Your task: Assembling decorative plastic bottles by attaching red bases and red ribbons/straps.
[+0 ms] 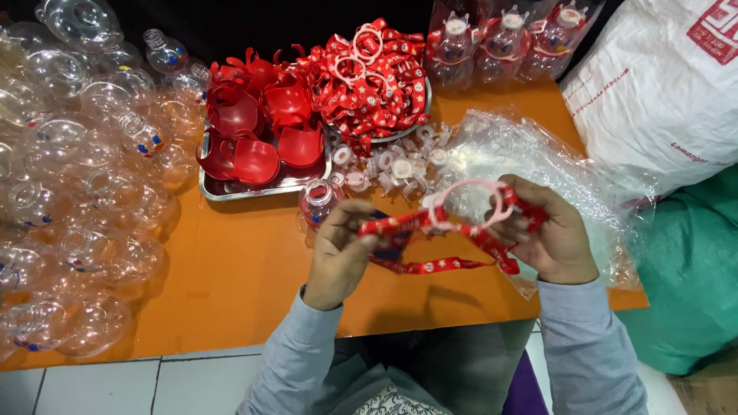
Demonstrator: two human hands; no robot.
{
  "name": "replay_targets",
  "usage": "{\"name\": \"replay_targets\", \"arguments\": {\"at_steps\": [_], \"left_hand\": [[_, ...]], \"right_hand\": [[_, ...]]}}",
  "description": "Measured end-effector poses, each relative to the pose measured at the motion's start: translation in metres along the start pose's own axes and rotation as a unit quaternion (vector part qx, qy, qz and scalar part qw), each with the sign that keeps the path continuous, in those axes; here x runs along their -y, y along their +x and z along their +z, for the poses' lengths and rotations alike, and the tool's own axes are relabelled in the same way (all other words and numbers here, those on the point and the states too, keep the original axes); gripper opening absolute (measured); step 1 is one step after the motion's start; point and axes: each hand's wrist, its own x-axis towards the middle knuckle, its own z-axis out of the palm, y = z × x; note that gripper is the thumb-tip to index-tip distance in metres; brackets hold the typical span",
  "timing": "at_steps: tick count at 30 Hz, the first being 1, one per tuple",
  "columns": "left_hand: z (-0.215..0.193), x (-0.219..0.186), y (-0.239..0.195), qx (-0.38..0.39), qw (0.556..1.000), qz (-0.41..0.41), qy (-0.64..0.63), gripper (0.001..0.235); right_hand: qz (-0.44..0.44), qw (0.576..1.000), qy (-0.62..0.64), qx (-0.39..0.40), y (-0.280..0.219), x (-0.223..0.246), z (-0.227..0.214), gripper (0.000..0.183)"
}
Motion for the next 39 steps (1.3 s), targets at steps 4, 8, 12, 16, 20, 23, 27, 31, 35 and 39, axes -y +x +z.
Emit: {"name": "replay_targets", "arguments": {"at_steps": [4,8,12,16,20,23,27,31,35,39], "left_hand": [[0.018,-0.018,-0.006,0.006,1.0,-0.018,-0.001,0.04],[0.043,-0.04,-0.009,-0.011,0.972,-0.072,0.224,0.033],[0.026,-0.028,-0.014,0.001,0.92,-0.016,0.393,0.038],[0.057,-0.043,-0.009,0.036,0.895,0.062,0.441,0.04],[0.07,-0.033,0.006,0.085,0.899,0.086,0.42,0.052],[0.068,-0.026,0.024,0.157,0.907,0.065,0.385,0.057],[0.054,-0.011,0.038,0.171,0.951,-0.054,0.253,0.01],[0.054,-0.021,0.043,0.124,0.974,-0.073,0.176,0.015],[0.067,-0.016,0.042,0.061,0.987,-0.077,0.131,0.017],[0.068,-0.007,0.044,0.003,0.987,-0.077,0.139,0.019]], "right_hand": [[0.004,0.998,0.06,-0.027,0.001,-0.002,-0.016,0.016],[0.027,0.993,0.093,-0.063,0.0,-0.01,-0.01,0.014],[0.041,0.994,0.066,-0.08,0.0,-0.013,-0.006,0.013],[0.052,0.995,0.038,-0.071,0.001,-0.019,0.019,0.014],[0.06,0.995,-0.076,-0.002,-0.001,-0.033,0.032,0.019],[0.047,0.991,-0.117,0.051,-0.002,-0.027,0.043,0.027],[0.017,0.987,-0.141,0.08,-0.002,-0.019,0.022,0.037],[0.03,0.961,-0.273,0.04,-0.003,0.004,0.037,0.045],[-0.133,0.875,-0.46,-0.079,-0.003,-0.02,0.03,0.047],[-0.372,0.707,-0.575,-0.174,-0.014,-0.045,0.053,0.031]]}}
